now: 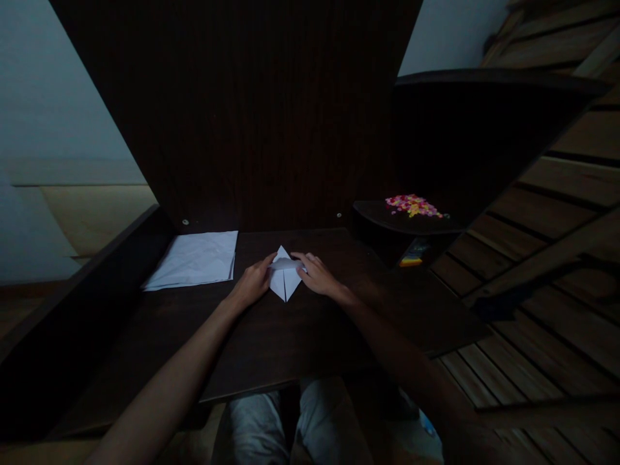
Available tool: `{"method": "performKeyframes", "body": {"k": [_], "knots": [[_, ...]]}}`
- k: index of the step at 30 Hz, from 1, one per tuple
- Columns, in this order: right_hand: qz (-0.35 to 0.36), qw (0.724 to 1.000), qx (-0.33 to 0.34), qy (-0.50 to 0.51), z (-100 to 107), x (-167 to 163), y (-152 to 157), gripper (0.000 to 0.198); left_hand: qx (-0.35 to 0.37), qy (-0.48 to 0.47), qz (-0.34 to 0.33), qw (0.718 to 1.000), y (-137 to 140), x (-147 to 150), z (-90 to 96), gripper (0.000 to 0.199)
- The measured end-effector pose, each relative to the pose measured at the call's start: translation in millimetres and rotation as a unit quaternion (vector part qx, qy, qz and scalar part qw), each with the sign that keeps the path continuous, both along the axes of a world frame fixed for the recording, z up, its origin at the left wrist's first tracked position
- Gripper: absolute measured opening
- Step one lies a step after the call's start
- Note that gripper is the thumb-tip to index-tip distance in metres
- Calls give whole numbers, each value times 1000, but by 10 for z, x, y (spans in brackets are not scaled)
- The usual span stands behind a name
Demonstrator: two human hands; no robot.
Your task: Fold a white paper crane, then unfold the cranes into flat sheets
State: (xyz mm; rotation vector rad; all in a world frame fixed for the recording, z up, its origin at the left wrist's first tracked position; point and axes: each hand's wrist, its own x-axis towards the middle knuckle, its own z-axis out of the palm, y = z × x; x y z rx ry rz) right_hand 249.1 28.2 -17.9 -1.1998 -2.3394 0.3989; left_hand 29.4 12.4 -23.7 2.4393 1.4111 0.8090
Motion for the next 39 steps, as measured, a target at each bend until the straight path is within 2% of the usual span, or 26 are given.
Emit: {"method": "performKeyframes", "body": {"k": [6, 10, 13, 17, 22, 30, 39], "knots": [[25, 991, 70, 114, -47, 6, 1, 30, -4, -11, -13, 1000, -11, 8, 7, 52], [56, 980, 146, 121, -52, 12, 14, 19, -13, -16, -8, 1000, -9, 22, 9, 52], [76, 979, 167, 91, -52, 22, 12, 23, -12, -24, -14, 1000, -3, 28, 2, 52], [93, 981, 161, 55, -53, 25, -5, 33, -10, -29, -19, 999, 9, 27, -15, 53], [103, 985, 128, 59, -83, 7, -14, 40, 1, -32, -29, 999, 8, 13, -27, 56], [75, 991, 102, 35, -153, -7, 14, 34, -11, -29, -10, 999, 10, -19, -27, 61], [37, 997, 68, 14, -134, -13, -6, 38, -36, -33, 8, 999, -10, -1, 11, 64]]}}
